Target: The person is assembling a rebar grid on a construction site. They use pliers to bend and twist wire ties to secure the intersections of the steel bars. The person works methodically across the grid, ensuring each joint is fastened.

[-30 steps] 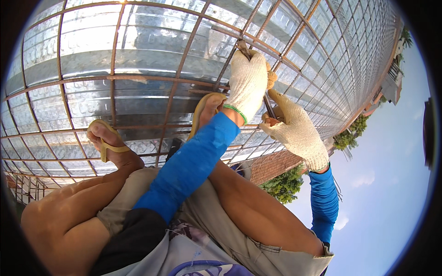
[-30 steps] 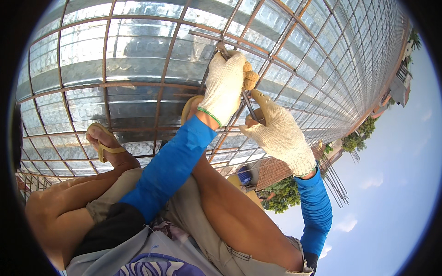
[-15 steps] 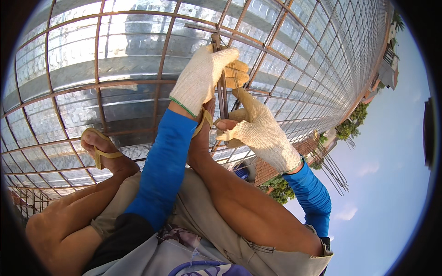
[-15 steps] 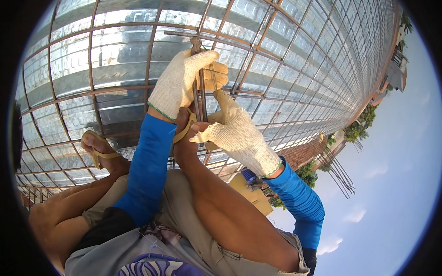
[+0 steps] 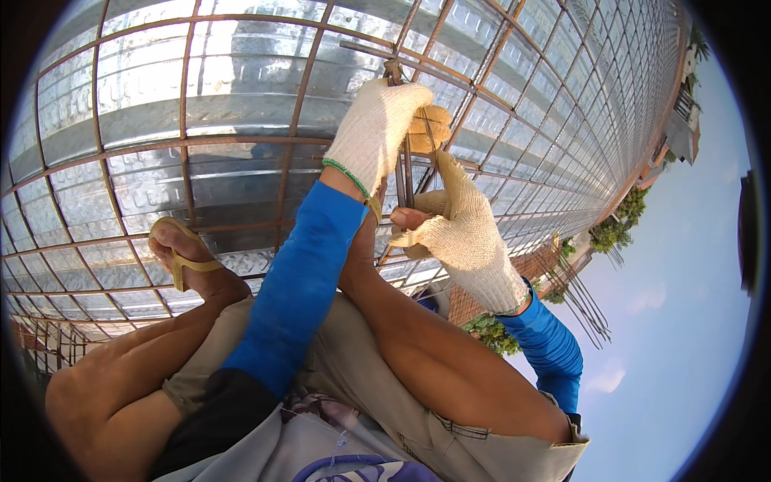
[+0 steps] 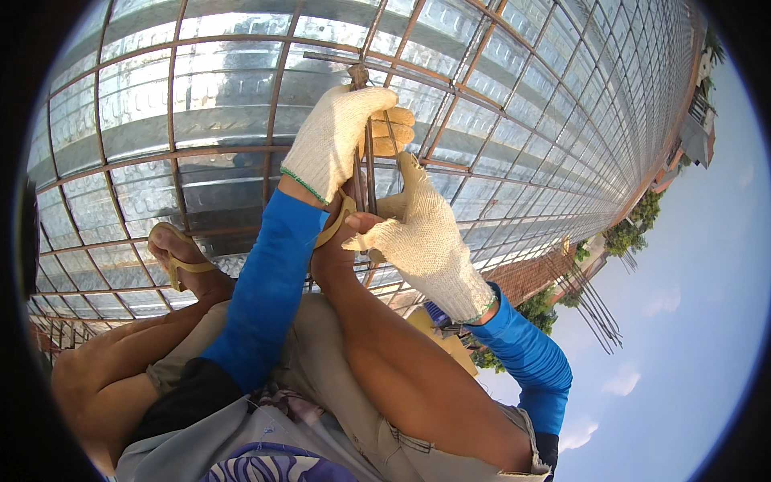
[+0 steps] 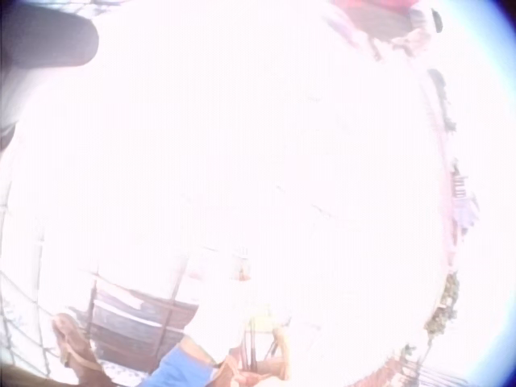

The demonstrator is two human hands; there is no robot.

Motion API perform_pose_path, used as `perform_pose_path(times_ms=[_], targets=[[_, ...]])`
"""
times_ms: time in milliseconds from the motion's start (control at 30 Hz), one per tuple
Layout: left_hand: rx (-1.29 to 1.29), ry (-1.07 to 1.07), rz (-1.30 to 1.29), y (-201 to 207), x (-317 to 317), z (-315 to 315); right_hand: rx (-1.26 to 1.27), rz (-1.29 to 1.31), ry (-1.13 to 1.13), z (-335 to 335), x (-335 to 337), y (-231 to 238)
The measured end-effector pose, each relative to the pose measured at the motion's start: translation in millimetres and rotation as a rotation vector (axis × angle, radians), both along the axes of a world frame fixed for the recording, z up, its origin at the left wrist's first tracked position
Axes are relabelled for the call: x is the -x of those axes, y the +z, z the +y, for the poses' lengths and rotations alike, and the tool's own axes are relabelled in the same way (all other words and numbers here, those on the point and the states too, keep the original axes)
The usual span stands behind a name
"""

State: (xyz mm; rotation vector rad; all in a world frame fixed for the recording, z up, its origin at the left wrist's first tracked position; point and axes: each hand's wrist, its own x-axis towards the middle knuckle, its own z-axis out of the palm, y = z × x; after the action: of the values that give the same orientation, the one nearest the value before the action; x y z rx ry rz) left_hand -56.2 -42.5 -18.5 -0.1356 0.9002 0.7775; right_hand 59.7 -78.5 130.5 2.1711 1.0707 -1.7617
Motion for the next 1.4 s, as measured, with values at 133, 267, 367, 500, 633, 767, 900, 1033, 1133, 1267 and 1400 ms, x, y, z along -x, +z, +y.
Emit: perform_pose_path(times_ms=[133,267,367,500,633,767,900,1033,1133,1267,1400], targets=[[0.132,0.137,-0.123,7.0,-15.1,1.4,-0.071,-0.129,0.327,17.2,-10.0,19.4],[0.231,0.328,-0.413,4.2,-21.5,1.4,-0.214,-0.474,0.984,59.6,10.2,49.0],[0.145,0.391,-0.508,-5.7,-27.2,-7.0,-0.381,-0.573,0.984,65.0,-3.6,55.0],[0.153,0.435,-0.594,-5.8,-28.7,-6.7,-0.502,-0.315,0.842,55.9,-20.7,30.8],[0.143,0.452,-0.672,-5.0,-29.6,-7.0,0.308,0.179,-0.353,30.8,2.1,-0.3],[0.082,0.48,-0.784,-16.6,-27.2,-10.8,0.374,0.289,-0.54,11.8,-10.6,-11.1],[0.25,0.506,-0.639,1.0,-38.4,-1.8,0.217,-0.002,-0.19,25.8,-7.0,-2.3],[0.323,0.432,-0.252,14.3,-46.9,-0.7,0.083,-0.256,0.258,27.7,-1.9,-4.7],[0.371,0.37,-0.076,18.2,-47.7,10.3,0.199,-0.195,0.13,42.9,12.6,5.9],[0.312,0.34,0.022,29.0,-44.6,14.4,0.23,-0.055,-0.059,47.3,-10.1,7.3],[0.186,0.263,0.153,24.3,-37.7,3.2,0.209,-0.103,0.108,41.3,-9.6,7.2]])
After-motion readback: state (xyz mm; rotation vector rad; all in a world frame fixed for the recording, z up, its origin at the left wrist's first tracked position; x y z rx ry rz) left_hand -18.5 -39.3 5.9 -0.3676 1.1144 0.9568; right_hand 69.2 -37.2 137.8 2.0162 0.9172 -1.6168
